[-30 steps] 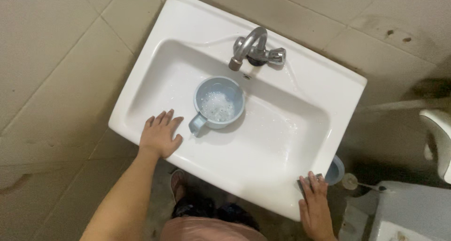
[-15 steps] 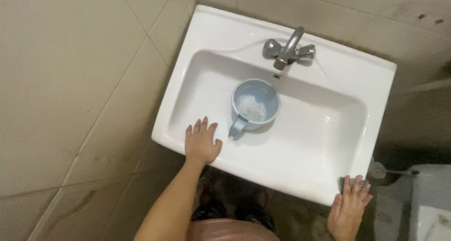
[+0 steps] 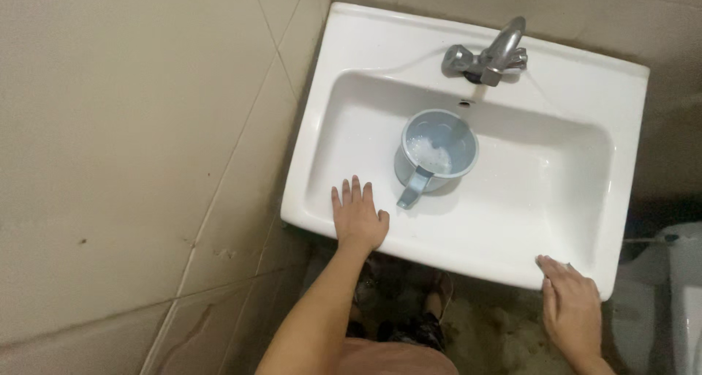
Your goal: The person cleans a bathroom sink using a sponge and soapy water from a mug. They scrub the sink basin, the faucet, and the surrounding tiled wall.
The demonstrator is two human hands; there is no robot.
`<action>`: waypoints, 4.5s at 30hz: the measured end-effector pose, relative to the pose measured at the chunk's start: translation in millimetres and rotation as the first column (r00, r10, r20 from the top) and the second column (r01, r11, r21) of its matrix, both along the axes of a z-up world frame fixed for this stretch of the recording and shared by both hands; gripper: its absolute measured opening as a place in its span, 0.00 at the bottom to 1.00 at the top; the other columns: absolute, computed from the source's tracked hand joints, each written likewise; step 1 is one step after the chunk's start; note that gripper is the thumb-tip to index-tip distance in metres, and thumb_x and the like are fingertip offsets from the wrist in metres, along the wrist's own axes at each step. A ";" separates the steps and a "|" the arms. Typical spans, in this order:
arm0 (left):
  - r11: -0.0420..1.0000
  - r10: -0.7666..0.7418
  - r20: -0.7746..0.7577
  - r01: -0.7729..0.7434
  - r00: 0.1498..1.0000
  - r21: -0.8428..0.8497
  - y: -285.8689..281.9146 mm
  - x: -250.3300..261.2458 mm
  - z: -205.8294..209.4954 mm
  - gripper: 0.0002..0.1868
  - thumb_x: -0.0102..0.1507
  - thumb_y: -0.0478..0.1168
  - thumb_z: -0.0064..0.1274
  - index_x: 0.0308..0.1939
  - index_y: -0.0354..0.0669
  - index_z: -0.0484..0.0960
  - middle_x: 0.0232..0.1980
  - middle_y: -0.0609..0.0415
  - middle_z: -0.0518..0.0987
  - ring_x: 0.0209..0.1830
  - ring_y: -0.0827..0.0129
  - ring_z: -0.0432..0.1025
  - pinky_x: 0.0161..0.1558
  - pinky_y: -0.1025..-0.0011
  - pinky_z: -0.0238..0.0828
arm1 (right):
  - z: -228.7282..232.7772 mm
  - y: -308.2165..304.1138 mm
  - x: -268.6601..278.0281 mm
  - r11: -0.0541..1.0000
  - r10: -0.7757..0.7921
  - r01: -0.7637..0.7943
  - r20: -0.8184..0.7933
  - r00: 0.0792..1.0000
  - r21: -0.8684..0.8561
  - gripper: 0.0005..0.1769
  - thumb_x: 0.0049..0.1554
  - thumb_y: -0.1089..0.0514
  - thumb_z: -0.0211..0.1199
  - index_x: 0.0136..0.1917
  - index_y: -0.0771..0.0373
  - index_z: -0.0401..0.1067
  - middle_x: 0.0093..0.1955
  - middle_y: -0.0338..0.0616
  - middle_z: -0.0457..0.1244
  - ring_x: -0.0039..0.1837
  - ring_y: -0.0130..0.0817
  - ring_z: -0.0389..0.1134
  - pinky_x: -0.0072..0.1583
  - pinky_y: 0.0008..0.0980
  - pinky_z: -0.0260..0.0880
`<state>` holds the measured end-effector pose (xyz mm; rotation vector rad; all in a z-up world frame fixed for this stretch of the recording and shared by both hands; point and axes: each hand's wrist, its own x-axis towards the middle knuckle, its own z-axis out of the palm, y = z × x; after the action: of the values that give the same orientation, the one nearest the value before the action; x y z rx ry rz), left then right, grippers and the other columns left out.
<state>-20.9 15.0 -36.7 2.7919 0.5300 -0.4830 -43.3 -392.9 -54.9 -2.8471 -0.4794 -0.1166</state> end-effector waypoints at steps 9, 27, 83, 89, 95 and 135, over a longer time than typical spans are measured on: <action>0.941 -0.339 0.110 0.339 0.934 0.026 23.6 -3.6 -7.4 0.37 0.63 0.53 0.43 0.75 0.43 0.61 0.81 0.42 0.51 0.83 0.53 0.39 0.79 0.52 0.21 | -6.9 -21.0 29.4 0.969 0.198 -0.207 -0.081 0.977 -0.133 0.26 0.66 0.48 0.41 0.73 0.52 0.65 0.74 0.42 0.61 0.77 0.42 0.59 0.77 0.44 0.54; 0.904 -0.371 0.553 0.426 0.746 0.032 73.9 -17.3 1.1 0.23 0.58 0.35 0.48 0.59 0.46 0.74 0.59 0.52 0.74 0.66 0.62 0.64 0.70 0.56 0.49 | 11.4 261.5 0.5 0.981 0.171 -0.174 0.037 0.985 0.081 0.21 0.64 0.55 0.48 0.66 0.62 0.73 0.68 0.52 0.65 0.70 0.50 0.66 0.71 0.45 0.63; 0.929 -0.330 0.352 0.368 0.876 -0.044 70.3 -7.6 -4.6 0.34 0.58 0.34 0.44 0.71 0.41 0.66 0.78 0.46 0.60 0.81 0.56 0.47 0.78 0.57 0.38 | 8.9 216.4 4.6 0.781 0.620 -0.623 0.146 0.771 -0.029 0.37 0.59 0.48 0.61 0.77 0.61 0.55 0.73 0.52 0.59 0.71 0.50 0.62 0.69 0.45 0.63; 0.937 -0.305 0.265 0.338 0.915 -0.087 69.3 -5.6 -5.9 0.30 0.61 0.37 0.43 0.70 0.41 0.67 0.77 0.46 0.60 0.81 0.55 0.47 0.78 0.57 0.38 | -0.8 147.6 15.5 0.799 0.601 -0.598 0.057 0.797 -0.063 0.39 0.58 0.46 0.59 0.77 0.59 0.52 0.73 0.53 0.58 0.73 0.50 0.60 0.71 0.47 0.61; 0.951 -0.243 0.250 0.281 0.937 -0.129 68.1 -3.4 -3.5 0.33 0.58 0.35 0.44 0.70 0.40 0.66 0.76 0.44 0.63 0.80 0.54 0.50 0.78 0.61 0.43 | -7.2 63.6 26.7 0.831 0.504 -0.517 -0.115 0.856 -0.205 0.46 0.54 0.40 0.56 0.80 0.57 0.48 0.75 0.51 0.55 0.75 0.49 0.56 0.74 0.46 0.56; 0.725 0.672 0.474 -0.372 0.569 -0.580 -16.1 -71.5 36.7 0.41 0.65 0.33 0.42 0.79 0.35 0.41 0.82 0.34 0.49 0.83 0.45 0.44 0.78 0.53 0.41 | 17.7 264.0 42.6 0.561 0.825 -0.812 -0.033 0.564 0.161 0.41 0.59 0.49 0.61 0.75 0.75 0.53 0.75 0.67 0.53 0.75 0.62 0.55 0.73 0.49 0.55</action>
<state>-92.4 -1.1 0.0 1.9987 0.9167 0.4853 -0.7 -128.9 -37.2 -2.1800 -1.6481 0.1782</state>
